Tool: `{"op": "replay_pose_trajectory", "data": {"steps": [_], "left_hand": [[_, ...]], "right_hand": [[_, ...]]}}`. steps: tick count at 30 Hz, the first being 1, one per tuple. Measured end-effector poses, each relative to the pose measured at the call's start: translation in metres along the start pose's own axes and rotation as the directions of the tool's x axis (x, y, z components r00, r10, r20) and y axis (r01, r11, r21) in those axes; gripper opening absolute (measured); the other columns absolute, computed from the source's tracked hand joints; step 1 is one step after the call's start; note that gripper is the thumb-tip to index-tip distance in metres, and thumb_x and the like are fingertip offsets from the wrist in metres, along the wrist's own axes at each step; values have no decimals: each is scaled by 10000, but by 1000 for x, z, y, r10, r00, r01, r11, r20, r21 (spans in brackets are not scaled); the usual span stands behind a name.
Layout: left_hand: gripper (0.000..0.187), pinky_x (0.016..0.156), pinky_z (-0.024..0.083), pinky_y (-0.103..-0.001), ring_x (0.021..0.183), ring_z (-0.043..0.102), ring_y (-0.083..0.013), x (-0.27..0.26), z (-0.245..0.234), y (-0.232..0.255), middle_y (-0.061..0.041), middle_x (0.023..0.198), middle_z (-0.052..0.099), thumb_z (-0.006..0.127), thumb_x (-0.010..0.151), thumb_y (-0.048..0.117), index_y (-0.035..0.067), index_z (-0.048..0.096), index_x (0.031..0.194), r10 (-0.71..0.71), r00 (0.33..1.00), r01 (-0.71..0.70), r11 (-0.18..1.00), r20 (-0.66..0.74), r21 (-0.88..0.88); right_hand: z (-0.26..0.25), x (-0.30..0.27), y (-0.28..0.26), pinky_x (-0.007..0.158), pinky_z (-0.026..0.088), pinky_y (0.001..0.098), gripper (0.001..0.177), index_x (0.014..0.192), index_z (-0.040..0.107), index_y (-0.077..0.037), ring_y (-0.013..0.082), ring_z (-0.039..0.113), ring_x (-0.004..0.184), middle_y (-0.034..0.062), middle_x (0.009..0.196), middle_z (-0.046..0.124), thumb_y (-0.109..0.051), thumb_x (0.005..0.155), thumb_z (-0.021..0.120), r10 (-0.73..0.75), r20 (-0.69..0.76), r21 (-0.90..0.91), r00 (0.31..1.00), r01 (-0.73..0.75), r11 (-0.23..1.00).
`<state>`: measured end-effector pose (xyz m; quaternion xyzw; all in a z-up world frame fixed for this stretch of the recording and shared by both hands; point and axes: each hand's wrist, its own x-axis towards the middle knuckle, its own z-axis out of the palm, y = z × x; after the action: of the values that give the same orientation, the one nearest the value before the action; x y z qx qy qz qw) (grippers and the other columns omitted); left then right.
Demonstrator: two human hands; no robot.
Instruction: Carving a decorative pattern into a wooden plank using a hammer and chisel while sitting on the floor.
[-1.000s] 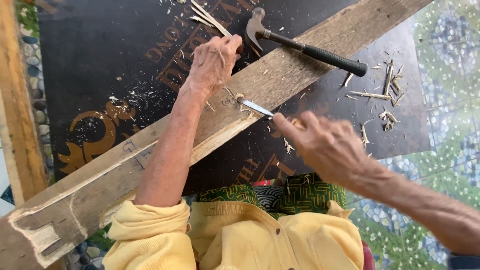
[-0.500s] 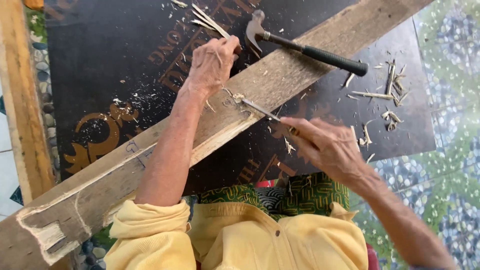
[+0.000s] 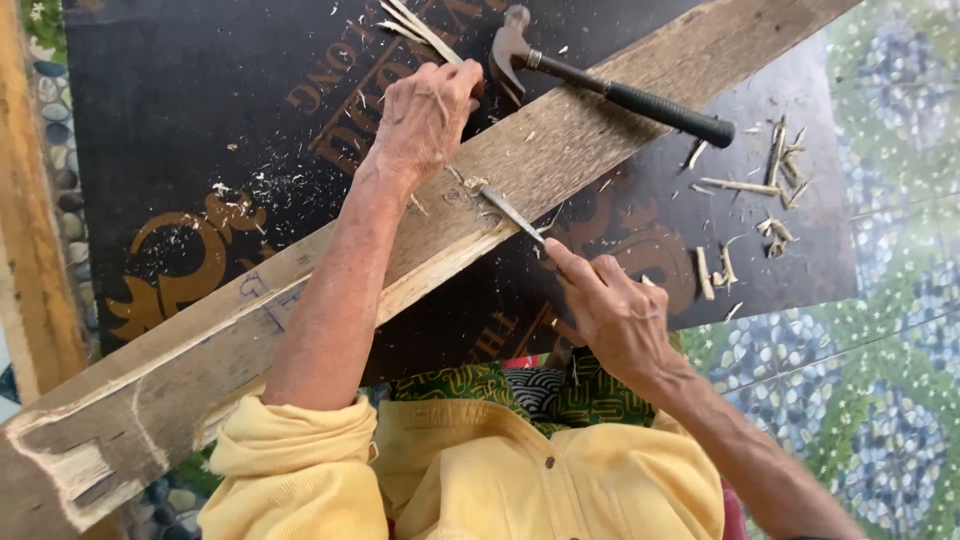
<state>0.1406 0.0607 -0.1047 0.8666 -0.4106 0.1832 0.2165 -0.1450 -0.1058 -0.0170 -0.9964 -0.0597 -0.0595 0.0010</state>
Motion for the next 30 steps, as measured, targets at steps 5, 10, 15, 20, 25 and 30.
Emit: {"op": "replay_pose_trajectory", "data": {"steps": [5, 10, 15, 20, 25, 30], "left_hand": [[185, 422, 306, -279, 575, 452, -111, 1, 6, -3, 21, 648, 455, 642, 1044, 71, 119, 519, 913, -20, 998, 19, 999, -53, -29], [775, 447, 278, -223, 544, 327, -68, 3, 6, -9, 73, 675, 375, -90, 1012, 688, 181, 473, 853, -212, 974, 175, 931, -84, -321], [170, 411, 438, -207, 532, 515, -81, 10, -7, -9, -8, 719, 586, 565, 1025, -43, 92, 565, 922, -241, 937, 248, 969, -254, -6], [115, 448, 491, -190, 568, 543, -79, 11, 0, -15, 6, 739, 553, 538, 1063, 13, 84, 579, 982, -298, 903, 312, 950, -310, -6], [114, 459, 521, -200, 577, 589, -90, 15, -4, -13, -5, 756, 590, 561, 1046, 1, 82, 574, 966, -299, 901, 303, 952, -315, -37], [106, 436, 470, -180, 543, 549, -62, 14, 3, -14, 8, 740, 608, 615, 1046, 41, 89, 604, 952, -307, 900, 319, 948, -309, -12]], "right_hand": [[0, 5, 11, 332, 462, 152, 370, 1386, 621, -220, 29, 478, 450, 62, 936, 781, -142, 1027, 664, 225, -13, 562, 974, -179, 808], [-6, 51, 36, 418, 356, 257, 293, 1379, 599, -157, 103, 425, 522, 18, 831, 619, -195, 1091, 630, 129, -116, 285, 985, -92, 954], [13, 93, 46, 587, 492, 352, 312, 1374, 618, -146, 245, 594, 867, 71, 972, 630, -264, 1087, 651, 13, -232, 47, 973, -3, 999], [10, 114, 9, 965, 336, 444, 239, 1209, 757, -165, 254, 530, 1094, 44, 1173, 725, -293, 1008, 747, -105, -338, 170, 935, 170, 971], [13, 138, -13, 903, 371, 441, 183, 1085, 739, -136, 263, 524, 948, 44, 1035, 684, -308, 1028, 714, -198, -368, 215, 909, 290, 933], [29, 139, -16, 882, 388, 378, 187, 959, 680, -132, 206, 523, 903, 2, 891, 674, -251, 982, 821, -284, -415, -33, 865, 297, 954]]}}
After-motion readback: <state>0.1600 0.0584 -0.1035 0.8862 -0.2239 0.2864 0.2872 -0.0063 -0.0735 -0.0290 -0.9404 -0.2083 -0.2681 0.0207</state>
